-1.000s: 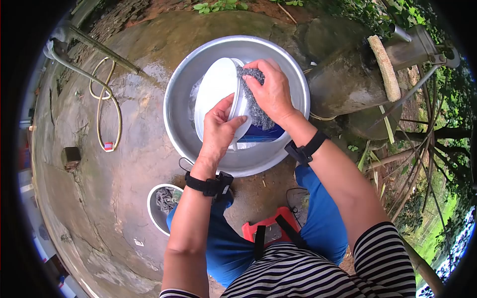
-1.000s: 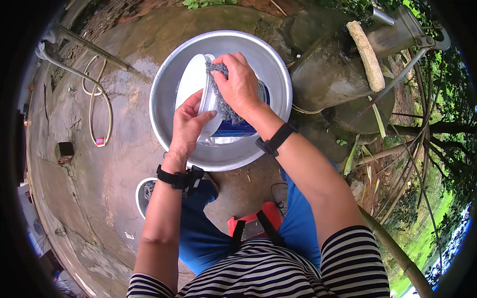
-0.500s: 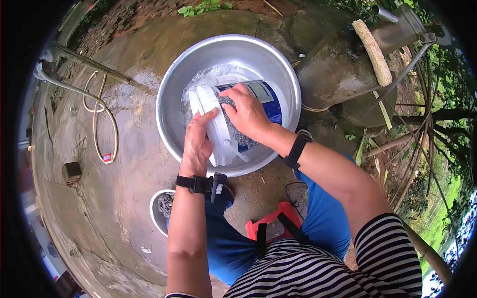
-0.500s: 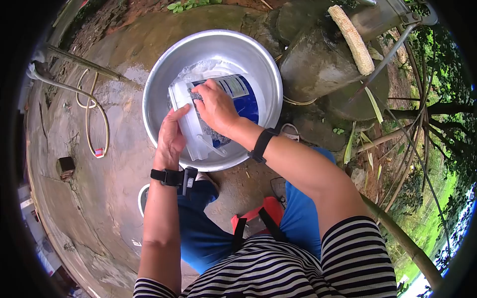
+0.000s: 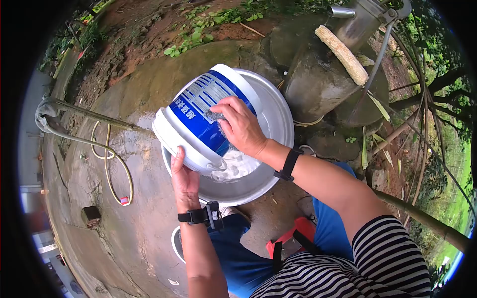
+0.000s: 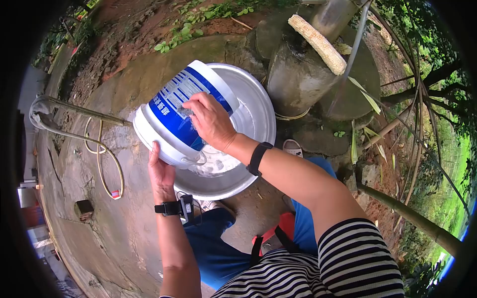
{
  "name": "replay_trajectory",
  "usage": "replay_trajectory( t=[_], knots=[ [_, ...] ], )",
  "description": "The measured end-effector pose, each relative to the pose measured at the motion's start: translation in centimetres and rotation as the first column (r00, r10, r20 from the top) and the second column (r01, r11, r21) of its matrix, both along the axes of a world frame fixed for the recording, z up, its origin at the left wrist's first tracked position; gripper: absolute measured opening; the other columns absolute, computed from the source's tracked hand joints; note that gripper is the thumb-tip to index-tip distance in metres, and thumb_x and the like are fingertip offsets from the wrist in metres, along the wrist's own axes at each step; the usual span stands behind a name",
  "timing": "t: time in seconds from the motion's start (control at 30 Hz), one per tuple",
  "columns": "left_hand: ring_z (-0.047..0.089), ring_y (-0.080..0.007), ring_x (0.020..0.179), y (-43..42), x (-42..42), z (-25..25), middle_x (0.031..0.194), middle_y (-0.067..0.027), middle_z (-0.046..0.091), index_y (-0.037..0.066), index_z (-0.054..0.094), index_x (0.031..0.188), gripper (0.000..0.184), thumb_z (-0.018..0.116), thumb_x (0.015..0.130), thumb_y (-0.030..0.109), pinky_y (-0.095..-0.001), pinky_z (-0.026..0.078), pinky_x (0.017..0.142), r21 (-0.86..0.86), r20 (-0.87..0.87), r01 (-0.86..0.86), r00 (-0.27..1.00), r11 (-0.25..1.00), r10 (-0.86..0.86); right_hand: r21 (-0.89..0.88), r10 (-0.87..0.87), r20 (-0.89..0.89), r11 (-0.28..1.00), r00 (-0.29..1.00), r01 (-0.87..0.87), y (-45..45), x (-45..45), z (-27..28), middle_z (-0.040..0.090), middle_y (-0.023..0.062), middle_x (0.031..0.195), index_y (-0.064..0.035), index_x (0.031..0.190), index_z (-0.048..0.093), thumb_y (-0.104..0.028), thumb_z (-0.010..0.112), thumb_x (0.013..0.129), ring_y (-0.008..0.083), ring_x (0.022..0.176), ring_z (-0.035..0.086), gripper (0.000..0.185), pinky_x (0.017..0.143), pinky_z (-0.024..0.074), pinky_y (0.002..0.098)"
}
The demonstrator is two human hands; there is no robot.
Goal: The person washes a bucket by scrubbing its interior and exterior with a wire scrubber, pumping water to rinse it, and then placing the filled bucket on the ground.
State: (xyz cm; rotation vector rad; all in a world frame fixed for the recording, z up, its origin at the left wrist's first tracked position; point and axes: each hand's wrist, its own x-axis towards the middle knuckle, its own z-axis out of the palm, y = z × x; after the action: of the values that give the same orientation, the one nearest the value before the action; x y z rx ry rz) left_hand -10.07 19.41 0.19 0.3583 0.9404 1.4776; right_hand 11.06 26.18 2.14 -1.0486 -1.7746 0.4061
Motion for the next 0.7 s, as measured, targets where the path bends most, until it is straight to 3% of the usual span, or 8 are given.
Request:
replay_trajectory(
  t=[0.1,0.17,0.2,0.3,0.43,0.5,0.53,0.7],
  knots=[
    [0.054,-0.0249,0.126,-0.4,-0.6,-0.4,0.137,-0.0067,0.058,0.009,0.048,0.142,0.054,0.069,0.095,0.023,-0.0454,0.04,0.111,0.018,-0.015,0.021,1.0,1.0,-0.02,-0.104,-0.262,-0.108,0.962,0.959,0.251,4.0,3.3,0.4,0.057,0.0113,0.115,-0.0071,0.111,0.064,-0.001,0.063,0.086,0.0318,0.11,0.058,0.025,0.092,0.0487,0.0383],
    [0.054,-0.0246,0.127,-0.6,-1.0,-0.5,0.136,-0.0075,0.058,0.008,0.049,0.141,0.053,0.069,0.094,0.02,-0.0445,0.041,0.111,0.038,-0.018,0.038,0.999,0.999,-0.038,-0.175,-0.235,-0.133,0.962,0.963,0.211,4.7,4.5,-0.5,0.063,0.0122,0.112,-0.0098,0.109,0.066,-0.007,0.065,0.086,0.0319,0.106,0.061,0.023,0.089,0.0497,0.0396],
    [0.056,-0.0236,0.124,-0.6,-1.3,-0.6,0.134,-0.0075,0.06,0.007,0.049,0.14,0.054,0.071,0.092,0.018,-0.0428,0.041,0.11,0.044,-0.089,0.109,0.99,0.993,-0.105,-0.498,-0.176,-0.23,0.866,0.957,0.039,4.4,4.9,-0.2,0.068,0.0131,0.108,-0.0083,0.109,0.066,-0.008,0.066,0.086,0.0313,0.102,0.064,0.024,0.091,0.0493,0.0379],
    [0.059,-0.0242,0.12,-1.2,-2.6,0.2,0.13,-0.0087,0.063,0.004,0.05,0.138,0.057,0.074,0.087,0.015,-0.0421,0.042,0.107,0.04,-0.175,0.247,0.956,0.968,-0.236,-0.374,-0.167,-0.316,0.927,0.934,0.039,3.9,5.1,-2.0,0.07,0.0131,0.105,-0.0074,0.109,0.066,-0.007,0.066,0.085,0.0311,0.097,0.066,0.024,0.091,0.0493,0.0366],
    [0.059,-0.0275,0.119,-1.9,-3.8,1.7,0.129,-0.0108,0.063,0.002,0.05,0.139,0.06,0.076,0.085,0.013,-0.0451,0.046,0.102,0.061,0.044,0.343,0.937,0.937,-0.346,-0.199,-0.025,-0.25,0.98,0.968,-0.026,2.3,4.2,-0.1,0.069,0.0134,0.108,-0.0053,0.108,0.066,-0.004,0.064,0.085,0.0298,0.104,0.065,0.023,0.092,0.0493,0.038],
    [0.059,-0.0281,0.119,-1.5,-2.8,2.0,0.131,-0.0117,0.062,0.001,0.049,0.14,0.063,0.077,0.083,0.006,-0.0438,0.047,0.101,-0.114,-0.217,0.19,0.953,0.975,-0.211,-0.201,-0.038,-0.248,0.98,0.968,-0.013,2.3,4.3,-0.3,0.07,0.0132,0.107,-0.0054,0.108,0.066,-0.003,0.064,0.085,0.0308,0.1,0.066,0.023,0.09,0.0508,0.0386],
    [0.061,-0.0268,0.115,-1.5,-2.1,2.3,0.126,-0.0119,0.064,0.001,0.052,0.137,0.063,0.079,0.079,0.002,-0.0416,0.048,0.1,-0.109,-0.228,0.174,0.954,0.979,-0.195,-0.239,-0.036,-0.251,0.971,0.967,-0.026,2.6,4.5,-0.4,0.07,0.0136,0.106,-0.0056,0.109,0.067,-0.004,0.065,0.085,0.032,0.096,0.066,0.024,0.088,0.0517,0.0391],
    [0.065,-0.0234,0.103,-2.1,0.3,2.9,0.116,-0.0095,0.068,-0.001,0.059,0.127,0.058,0.082,0.074,0.005,-0.0384,0.05,0.094,-0.16,-0.468,0.302,0.815,0.94,-0.342,-0.322,-0.143,-0.147,0.943,0.979,0.089,5.3,6.0,-0.4,0.071,0.0163,0.101,-0.0069,0.106,0.07,-0.018,0.071,0.084,0.0352,0.092,0.068,0.025,0.082,0.0531,0.0416]
  ],
)
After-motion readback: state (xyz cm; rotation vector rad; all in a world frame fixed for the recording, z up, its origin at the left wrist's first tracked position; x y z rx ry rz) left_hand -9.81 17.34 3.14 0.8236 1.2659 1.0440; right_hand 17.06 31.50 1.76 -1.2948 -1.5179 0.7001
